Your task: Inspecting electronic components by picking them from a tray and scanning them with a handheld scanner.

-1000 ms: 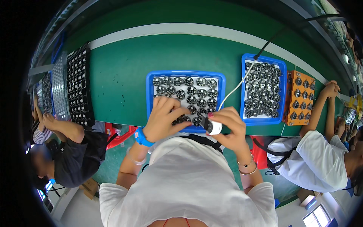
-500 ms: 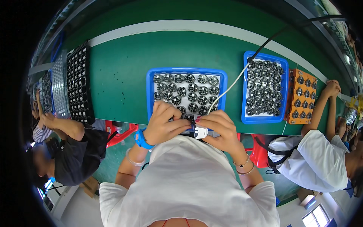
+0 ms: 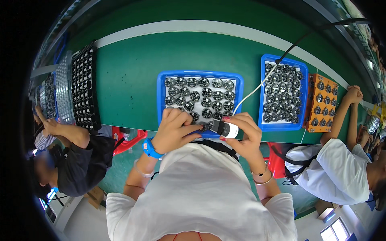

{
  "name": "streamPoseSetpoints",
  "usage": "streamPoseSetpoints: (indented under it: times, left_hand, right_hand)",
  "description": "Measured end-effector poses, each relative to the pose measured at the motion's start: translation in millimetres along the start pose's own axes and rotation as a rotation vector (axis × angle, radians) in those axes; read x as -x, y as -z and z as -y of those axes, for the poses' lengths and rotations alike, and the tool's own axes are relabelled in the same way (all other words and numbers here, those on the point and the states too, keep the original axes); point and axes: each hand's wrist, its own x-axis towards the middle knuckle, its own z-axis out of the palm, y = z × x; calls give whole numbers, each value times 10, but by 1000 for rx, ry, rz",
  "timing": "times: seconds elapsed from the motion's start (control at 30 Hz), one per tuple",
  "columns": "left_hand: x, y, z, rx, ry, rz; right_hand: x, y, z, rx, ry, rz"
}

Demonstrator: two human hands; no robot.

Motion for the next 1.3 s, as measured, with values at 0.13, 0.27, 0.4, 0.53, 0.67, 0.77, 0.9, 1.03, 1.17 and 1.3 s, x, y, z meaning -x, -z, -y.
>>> streamPoseSetpoints:
  times: [0.13, 0.27, 0.4, 0.53, 0.67, 0.77, 0.9, 1.03, 1.17, 1.3]
  left_hand:
    - [114, 141, 8, -32, 102, -18]
    - [201, 105, 67, -78, 52, -36]
    - [181, 139, 2, -68, -7, -132]
    - [132, 158, -39, -58, -45, -192]
    - [111, 171, -39, -22, -1, -177]
    - [132, 195, -17, -17, -9, -145]
    - [154, 191, 75, -64, -15, -42]
    - [84, 144, 82, 17, 40, -8]
    - [-36, 56, 63, -34, 73, -108]
    - [-46, 22, 104, -74, 8, -95]
  right_hand:
    - [-50, -75, 32, 91, 106, 129]
    - [-107, -189, 53, 136, 213, 220]
    - [-153, -274, 76, 172, 240, 266]
    - [-150, -304, 82, 154, 241, 239]
    - [-138, -307, 58, 155, 256, 247]
    - [-97, -287, 24, 123, 256, 246]
    - [-13, -192, -40, -56, 7, 21]
    - [-106, -111, -38, 33, 102, 65]
    - [-175, -162, 5, 119, 189, 139]
    - [-216, -188, 14, 166, 215, 199]
